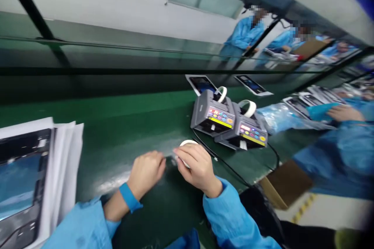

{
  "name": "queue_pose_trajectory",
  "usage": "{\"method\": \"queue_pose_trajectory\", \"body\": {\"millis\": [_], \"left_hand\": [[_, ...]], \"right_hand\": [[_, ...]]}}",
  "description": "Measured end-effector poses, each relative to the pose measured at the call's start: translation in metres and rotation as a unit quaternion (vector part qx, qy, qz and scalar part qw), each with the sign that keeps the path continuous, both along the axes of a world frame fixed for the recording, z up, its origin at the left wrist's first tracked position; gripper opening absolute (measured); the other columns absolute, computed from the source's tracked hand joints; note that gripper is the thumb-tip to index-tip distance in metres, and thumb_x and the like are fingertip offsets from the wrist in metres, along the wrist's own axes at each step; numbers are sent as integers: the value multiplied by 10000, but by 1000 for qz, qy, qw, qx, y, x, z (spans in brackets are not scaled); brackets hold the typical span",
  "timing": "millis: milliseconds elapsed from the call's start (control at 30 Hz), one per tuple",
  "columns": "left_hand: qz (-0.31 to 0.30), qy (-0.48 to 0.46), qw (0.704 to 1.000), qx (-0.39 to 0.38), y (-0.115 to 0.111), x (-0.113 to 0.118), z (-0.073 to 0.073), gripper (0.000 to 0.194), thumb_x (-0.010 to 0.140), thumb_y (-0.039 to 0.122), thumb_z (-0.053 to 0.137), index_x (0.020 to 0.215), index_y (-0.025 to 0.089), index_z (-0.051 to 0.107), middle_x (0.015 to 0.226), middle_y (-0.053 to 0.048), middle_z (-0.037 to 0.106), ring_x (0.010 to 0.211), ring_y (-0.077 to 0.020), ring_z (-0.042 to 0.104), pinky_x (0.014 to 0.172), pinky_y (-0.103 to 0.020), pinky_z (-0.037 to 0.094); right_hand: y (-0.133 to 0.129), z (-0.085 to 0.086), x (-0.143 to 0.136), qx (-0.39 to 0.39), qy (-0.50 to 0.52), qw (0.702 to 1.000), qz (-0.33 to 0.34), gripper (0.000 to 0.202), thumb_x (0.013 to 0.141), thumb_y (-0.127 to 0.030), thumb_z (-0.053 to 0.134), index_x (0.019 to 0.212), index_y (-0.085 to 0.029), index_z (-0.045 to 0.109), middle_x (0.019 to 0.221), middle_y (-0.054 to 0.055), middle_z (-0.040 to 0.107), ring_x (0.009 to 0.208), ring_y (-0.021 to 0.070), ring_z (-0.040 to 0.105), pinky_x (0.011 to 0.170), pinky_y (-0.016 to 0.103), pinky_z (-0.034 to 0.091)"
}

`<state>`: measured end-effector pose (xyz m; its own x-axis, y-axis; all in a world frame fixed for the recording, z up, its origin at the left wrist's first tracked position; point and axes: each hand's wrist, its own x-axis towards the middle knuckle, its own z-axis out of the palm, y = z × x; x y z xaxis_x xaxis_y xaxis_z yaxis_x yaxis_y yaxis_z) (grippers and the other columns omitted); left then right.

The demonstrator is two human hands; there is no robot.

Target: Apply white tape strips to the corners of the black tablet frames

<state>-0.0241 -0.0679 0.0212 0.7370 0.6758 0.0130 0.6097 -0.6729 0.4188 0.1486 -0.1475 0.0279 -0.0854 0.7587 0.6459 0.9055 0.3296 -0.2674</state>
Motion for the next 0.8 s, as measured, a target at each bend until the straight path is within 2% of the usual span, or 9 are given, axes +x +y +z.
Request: {"method": "queue_pose_trajectory", "body": {"millis": [133,233,400,500,633,800], "left_hand": [[40,-39,998,-28,48,55,10,244,974,288,470,885,207,682,895,-49,717,827,-213,678,692,-282,456],[43,-49,997,-49,89,112,11,255,976,361,505,911,214,703,924,-50,731,871,-212,682,733,-280,465],[62,-16,996,-58,172,217,10,301,983,425,541,1021,162,683,1064,-88,690,1013,-228,651,903,-376,508],[69,7,996,-59,209,266,9,330,970,410,588,1164,144,615,1165,-88,632,1037,-211,631,916,-432,535],[58,19,997,-49,228,306,-1,337,960,374,612,1220,160,591,1227,-96,601,1077,-225,616,917,-425,540],[40,16,998,-36,226,328,-19,360,952,372,624,1240,159,582,1251,-105,587,1102,-235,607,925,-425,536]], "right_hand": [[-58,-13,16,1,56,995,-87,305,872,-105,540,1125,-233,652,955,59,717,873,182,681,743,344,579],[-84,-30,22,-5,96,985,-140,276,880,-101,531,1090,-231,654,913,56,709,816,177,688,674,313,594],[-89,-49,24,6,135,975,-176,234,883,-99,523,1026,-222,661,839,38,697,737,156,680,616,266,583],[-86,-53,26,17,151,971,-182,216,874,-87,528,998,-207,659,811,32,693,710,142,673,612,247,574],[-86,-57,30,39,166,968,-184,203,870,-67,525,983,-190,640,759,25,680,661,121,652,580,225,550],[-91,-62,32,32,178,969,-166,226,844,-54,545,991,-192,646,748,24,687,638,125,652,569,230,542]]}}
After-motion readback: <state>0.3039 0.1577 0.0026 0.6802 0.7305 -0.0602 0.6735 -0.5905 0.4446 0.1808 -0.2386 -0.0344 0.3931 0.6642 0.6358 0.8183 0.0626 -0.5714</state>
